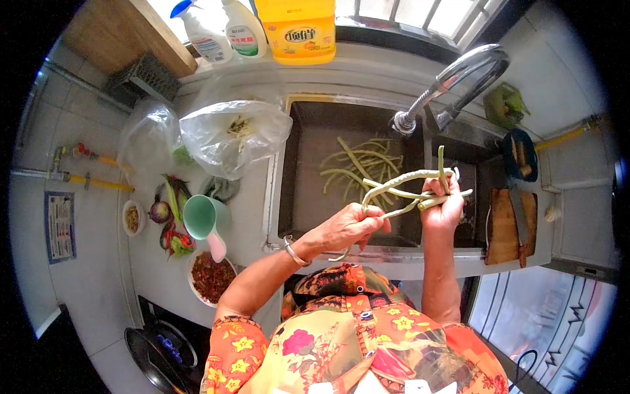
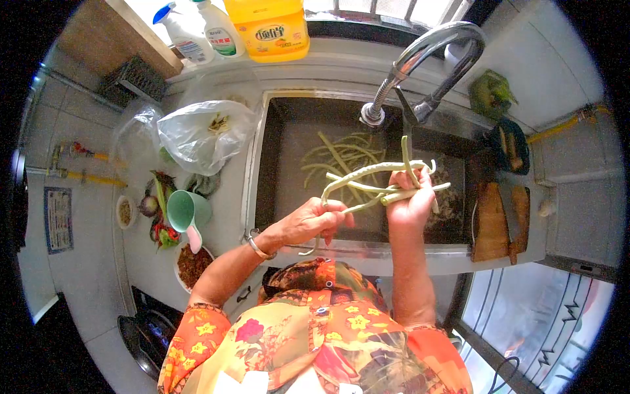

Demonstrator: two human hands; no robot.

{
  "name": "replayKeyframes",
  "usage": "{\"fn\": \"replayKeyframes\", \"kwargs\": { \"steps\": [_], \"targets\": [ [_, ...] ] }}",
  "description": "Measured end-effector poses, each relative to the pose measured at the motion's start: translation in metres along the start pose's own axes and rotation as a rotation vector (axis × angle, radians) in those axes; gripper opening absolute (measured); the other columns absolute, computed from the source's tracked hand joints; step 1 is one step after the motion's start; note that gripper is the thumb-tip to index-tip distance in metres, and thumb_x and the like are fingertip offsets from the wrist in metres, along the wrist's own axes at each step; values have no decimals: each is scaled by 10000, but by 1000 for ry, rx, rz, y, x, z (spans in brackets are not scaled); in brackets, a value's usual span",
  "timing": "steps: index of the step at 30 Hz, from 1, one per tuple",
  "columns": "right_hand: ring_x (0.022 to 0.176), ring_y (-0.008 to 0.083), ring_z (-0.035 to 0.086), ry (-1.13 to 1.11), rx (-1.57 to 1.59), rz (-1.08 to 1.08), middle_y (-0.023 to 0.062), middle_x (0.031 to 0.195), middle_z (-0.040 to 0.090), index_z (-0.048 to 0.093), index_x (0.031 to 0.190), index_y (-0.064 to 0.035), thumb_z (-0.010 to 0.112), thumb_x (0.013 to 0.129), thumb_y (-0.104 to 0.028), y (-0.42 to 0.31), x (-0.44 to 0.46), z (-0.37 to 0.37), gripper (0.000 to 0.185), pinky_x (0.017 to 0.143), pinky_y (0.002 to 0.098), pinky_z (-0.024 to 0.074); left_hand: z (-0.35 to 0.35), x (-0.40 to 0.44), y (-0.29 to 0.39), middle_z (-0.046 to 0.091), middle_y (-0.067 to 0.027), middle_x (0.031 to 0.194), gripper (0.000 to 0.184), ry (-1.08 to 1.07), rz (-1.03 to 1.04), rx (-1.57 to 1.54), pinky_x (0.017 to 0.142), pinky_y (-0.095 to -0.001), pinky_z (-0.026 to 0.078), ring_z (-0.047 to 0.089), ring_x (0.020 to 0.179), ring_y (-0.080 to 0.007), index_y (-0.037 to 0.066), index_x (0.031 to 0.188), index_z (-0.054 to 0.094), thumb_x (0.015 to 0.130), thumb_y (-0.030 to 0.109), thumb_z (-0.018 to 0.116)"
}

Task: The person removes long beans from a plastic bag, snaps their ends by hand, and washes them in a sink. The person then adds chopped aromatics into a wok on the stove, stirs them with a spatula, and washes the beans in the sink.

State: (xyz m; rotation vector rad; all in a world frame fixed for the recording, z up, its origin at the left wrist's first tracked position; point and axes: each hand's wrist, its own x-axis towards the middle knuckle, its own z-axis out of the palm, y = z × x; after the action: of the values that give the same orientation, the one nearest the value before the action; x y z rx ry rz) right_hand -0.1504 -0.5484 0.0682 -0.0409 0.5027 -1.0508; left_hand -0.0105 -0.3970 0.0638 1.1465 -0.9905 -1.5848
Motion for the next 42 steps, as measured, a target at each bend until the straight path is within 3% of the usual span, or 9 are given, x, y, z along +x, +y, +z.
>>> {"fn": "replayKeyframes", "kwargs": {
  "steps": [14, 17, 19, 22, 28, 33, 35, 40, 42],
  "targets": [
    [478, 72, 345, 306, -397, -301, -10, 657, 452, 493, 820, -101, 440, 919, -265, 0, -29, 43, 199, 413, 220, 319, -14, 8, -25, 494, -176, 561, 259, 621, 275, 979, 487, -419, 415, 514, 508, -318, 23, 594, 494, 804, 171, 466],
    [466, 50, 338, -111, -455, -310, -26, 657, 460, 501, 843, -97, 452, 915, -247, -52, -24, 39, 173, 394, 180, 299, -41, -3, -50, 376, -59, 500, 301, 813, 135, 605, 422, -323, 397, 448, 451, -146, 34, 572, 435, 845, 160, 412],
    [498, 42, 374, -125, -492, -169, -31, 673, 472, 545, 892, -102, 489, 898, -264, -58, -24, 38, 172, 403, 175, 313, -45, 1, -42, 332, -3, 526, 274, 763, 149, -274, 408, -294, 366, 375, 432, -124, 56, 646, 429, 875, 202, 389],
    [604, 75, 481, 218, -761, -245, -33, 705, 508, 562, 960, -100, 548, 871, -286, -30, -35, 39, 206, 546, 200, 429, -55, 23, -34, 329, 13, 545, 228, 819, 104, -418, 445, -286, 397, 373, 463, -101, 74, 701, 451, 888, 190, 391],
    [704, 129, 566, -564, -1632, -382, 70, 785, 555, 494, 964, -36, 481, 899, -140, 30, -20, -36, 123, 558, 281, 470, -74, 55, -77, 425, -23, 637, 208, 866, -85, -659, 489, -340, 452, 440, 547, -154, 48, 817, 495, 903, 193, 374],
    [869, 291, 568, -549, -1947, 96, 185, 942, 554, 429, 1112, -10, 594, 815, -145, 84, 40, -102, 366, 684, 409, 473, -89, 80, -123, 430, -22, 659, 223, 1009, -216, -770, 596, -360, 494, 461, 610, -150, 40, 830, 494, 904, 217, 381],
    [982, 329, 502, -451, -2166, -81, 218, 1056, 498, 388, 1169, 16, 638, 775, -192, 98, 61, -127, 511, 787, 446, 414, -98, 91, -148, 465, -22, 722, 216, 1030, -69, -753, 746, -349, 459, 478, 706, -147, 45, 872, 499, 908, 234, 400],
    [1222, 395, 275, -194, -2366, -85, 277, 1313, 275, 224, 1301, 72, 698, 706, -335, 80, 115, -141, 863, 1002, 471, 224, -112, 104, -190, 514, -94, 1014, 331, 957, -180, -469, 821, -345, 423, 512, 917, -208, 12, 1157, 428, 871, 173, 469],
    [1264, 414, 192, 138, -2239, 104, 277, 1339, 245, 186, 1341, 12, 662, 715, -393, 77, 131, -154, 885, 1035, 480, 160, -113, 109, -189, 309, -193, 1336, 643, 1043, -307, -350, 966, -371, 316, 380, 1182, -298, 10, 1344, 243, 827, 233, 554]
  ]
}}
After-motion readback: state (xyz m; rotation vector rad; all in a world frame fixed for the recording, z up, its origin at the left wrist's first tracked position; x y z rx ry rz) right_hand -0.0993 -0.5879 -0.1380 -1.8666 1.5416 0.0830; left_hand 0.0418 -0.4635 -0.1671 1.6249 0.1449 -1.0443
